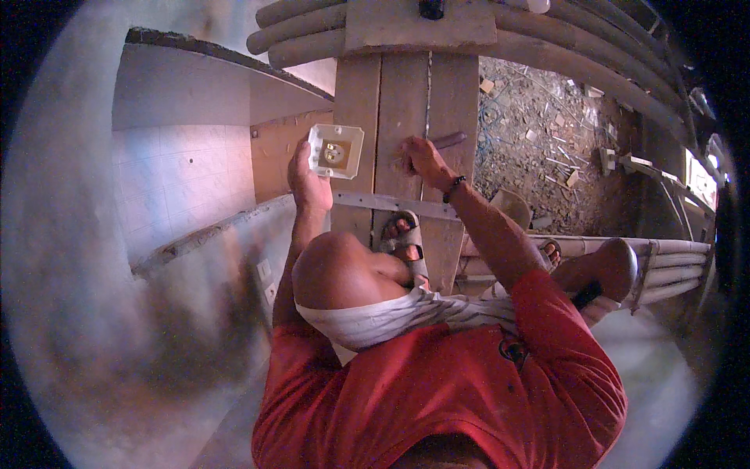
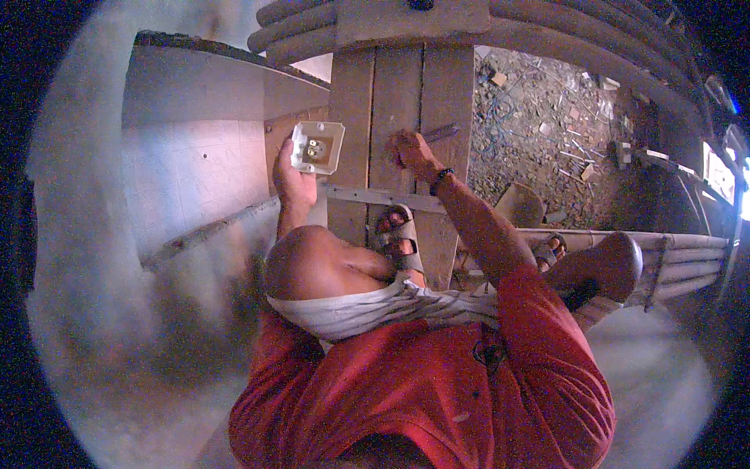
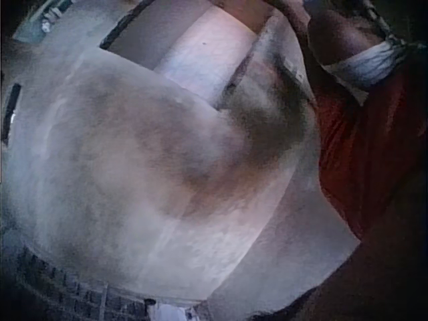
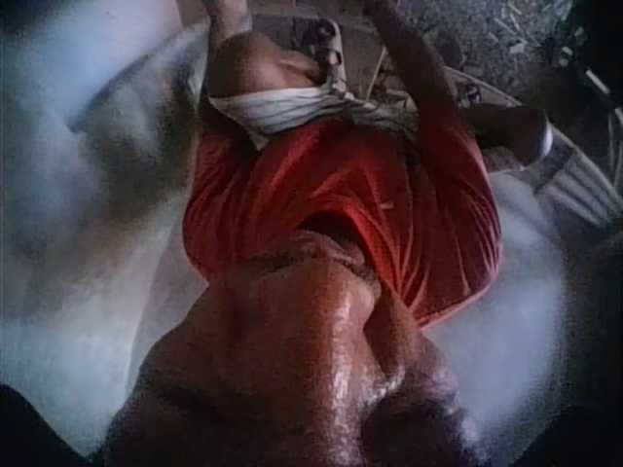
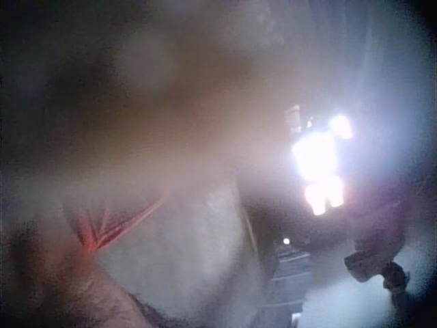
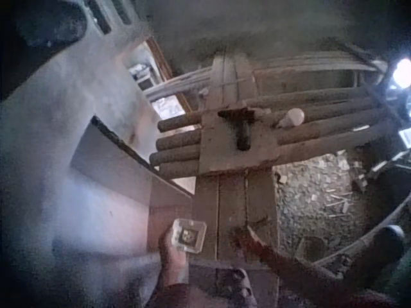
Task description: The person wires an electrical socket by stripping a wire, inserting it into the terminals on the back of the socket housing, and tightening the terminal screws with a screwdriver.
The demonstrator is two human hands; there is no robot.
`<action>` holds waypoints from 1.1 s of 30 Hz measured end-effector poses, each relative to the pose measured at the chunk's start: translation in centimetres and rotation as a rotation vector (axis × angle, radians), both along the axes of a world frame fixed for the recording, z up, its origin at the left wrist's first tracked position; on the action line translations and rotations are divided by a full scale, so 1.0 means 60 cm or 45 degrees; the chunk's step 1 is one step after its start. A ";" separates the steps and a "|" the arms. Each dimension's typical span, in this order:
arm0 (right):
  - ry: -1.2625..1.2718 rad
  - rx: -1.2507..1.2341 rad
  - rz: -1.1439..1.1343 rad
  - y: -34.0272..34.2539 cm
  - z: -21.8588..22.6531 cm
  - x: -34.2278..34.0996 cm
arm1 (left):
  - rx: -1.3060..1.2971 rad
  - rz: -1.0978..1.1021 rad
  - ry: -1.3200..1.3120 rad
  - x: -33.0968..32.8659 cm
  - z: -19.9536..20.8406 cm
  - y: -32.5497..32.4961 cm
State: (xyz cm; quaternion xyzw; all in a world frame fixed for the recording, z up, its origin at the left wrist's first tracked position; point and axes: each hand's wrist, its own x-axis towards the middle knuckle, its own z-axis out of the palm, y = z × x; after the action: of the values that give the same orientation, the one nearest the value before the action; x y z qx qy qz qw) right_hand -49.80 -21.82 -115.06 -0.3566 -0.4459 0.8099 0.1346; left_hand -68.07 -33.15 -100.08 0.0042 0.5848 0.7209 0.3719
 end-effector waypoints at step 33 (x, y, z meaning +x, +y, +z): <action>-0.584 1.490 0.689 0.090 -0.040 -0.096 | -0.068 0.402 -0.225 0.069 -0.113 -0.196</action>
State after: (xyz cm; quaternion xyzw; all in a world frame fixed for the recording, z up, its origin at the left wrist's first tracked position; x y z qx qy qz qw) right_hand -55.54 -16.44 -117.47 -0.2637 -0.9010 0.3446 0.0003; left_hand -63.92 -44.92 -106.89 -0.1610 0.5622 0.7520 0.3042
